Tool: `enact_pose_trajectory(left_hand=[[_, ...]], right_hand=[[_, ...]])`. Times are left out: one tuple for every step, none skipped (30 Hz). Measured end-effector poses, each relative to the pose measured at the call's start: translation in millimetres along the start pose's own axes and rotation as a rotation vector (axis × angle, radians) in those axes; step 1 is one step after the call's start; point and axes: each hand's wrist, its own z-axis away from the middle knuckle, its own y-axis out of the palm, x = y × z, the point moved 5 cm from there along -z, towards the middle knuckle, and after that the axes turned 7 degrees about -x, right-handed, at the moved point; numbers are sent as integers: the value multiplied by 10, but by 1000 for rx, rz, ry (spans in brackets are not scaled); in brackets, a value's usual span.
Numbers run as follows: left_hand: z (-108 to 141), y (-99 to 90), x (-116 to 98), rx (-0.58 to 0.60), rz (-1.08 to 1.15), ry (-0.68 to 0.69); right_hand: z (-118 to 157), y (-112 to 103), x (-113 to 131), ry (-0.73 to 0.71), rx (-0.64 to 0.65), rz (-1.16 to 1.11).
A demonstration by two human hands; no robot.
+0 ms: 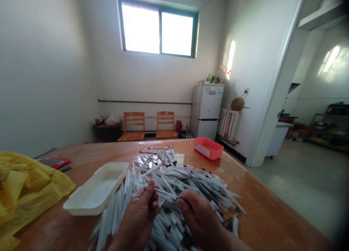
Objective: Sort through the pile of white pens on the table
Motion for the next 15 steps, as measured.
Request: enact_pose_trajectory(left_hand=[[21,20,-3,30,7,3],[46,48,0,74,7,-3],[75,83,11,128,2,-19],[104,118,29,186,-11,-43],[129,149,50,238,-28,-68],[146,169,70,274,-50,-83],[152,176,86,289,-71,-86],[147,172,98,285,-92,-79],[135,161,107,271,-111,-67],[120,146,116,252,-125,-58],[104,132,123,232,-132,-53],[91,121,129,215,-133,-52],[82,115,133,204,-130,-52],[78,113,134,198,-125,-51],[78,114,133,192,-120,-49]], right_hand=[[2,5,2,20,-7,-25],[2,13,-10,61,-11,-68],[1,24,-32,117,-9,-123],[1,36,-58,173,0,-179],[1,48,-80,216,12,-225],[-1,54,-96,239,21,-250],[-2,55,-100,233,31,-250],[-4,51,-91,199,37,-224],[-4,42,-73,148,36,-180],[-1,31,-49,90,28,-128],[4,20,-23,38,15,-83],[10,12,-3,4,-1,-55],[16,7,7,-6,-12,-52],[20,8,3,16,-17,-75],[21,17,-16,65,-8,-119]])
